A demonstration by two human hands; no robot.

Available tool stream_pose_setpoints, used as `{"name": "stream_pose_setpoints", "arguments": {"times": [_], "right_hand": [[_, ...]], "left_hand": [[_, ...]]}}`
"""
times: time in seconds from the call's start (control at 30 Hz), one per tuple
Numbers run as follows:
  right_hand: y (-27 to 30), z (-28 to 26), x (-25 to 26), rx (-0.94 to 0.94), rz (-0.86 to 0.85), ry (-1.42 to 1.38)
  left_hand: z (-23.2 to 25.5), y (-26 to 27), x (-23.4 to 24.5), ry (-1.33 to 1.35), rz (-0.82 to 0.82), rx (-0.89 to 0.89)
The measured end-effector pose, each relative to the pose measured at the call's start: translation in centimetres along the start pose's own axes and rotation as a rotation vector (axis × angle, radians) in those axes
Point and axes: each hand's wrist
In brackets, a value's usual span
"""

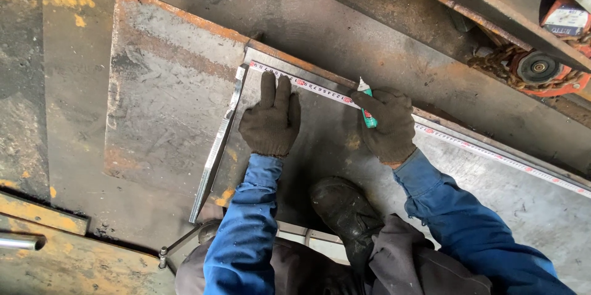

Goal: The person holds a steel plate on a work surface, extends a tape measure across it, and uses a marker to make layout marks along the measured edge. They reposition the tape and continue marking successive points along the plate.

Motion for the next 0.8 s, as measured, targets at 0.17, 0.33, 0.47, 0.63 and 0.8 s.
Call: {"name": "stream_pose_setpoints", "arguments": {"times": [0.17, 0.33, 0.47, 0.63, 0.8], "right_hand": [[0.4, 0.2, -0.2, -0.017, -0.003, 0.022], [0.5, 0.4, -0.4, -0.012, 0.019, -0.003], [0.5, 0.3, -0.5, 0.000, 0.031, -0.018], [0.4, 0.3, -0.5, 0.000, 0.035, -0.021], [0.9, 0.8, -0.9, -0.008, 0.028, -0.032]], "left_hand": [[0.2, -0.2, 0.5, 0.022, -0.028, 0.007], [-0.4, 0.3, -0.2, 0.037, 0.004, -0.033], [-0.5, 0.5, -0.5, 0.053, 0.031, -0.040], [-0.1, 0.0, 0.2, 0.013, 0.000, -0.026], [-0.1, 0.1, 0.0, 0.021, 0.001, -0.009]]}}
Point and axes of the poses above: each hand's wrist, its own y-axis away from the middle knuckle, its own x-axis out of the back of the hand, z = x × y, and after that the axes turned 2 degrees about y, right-handed
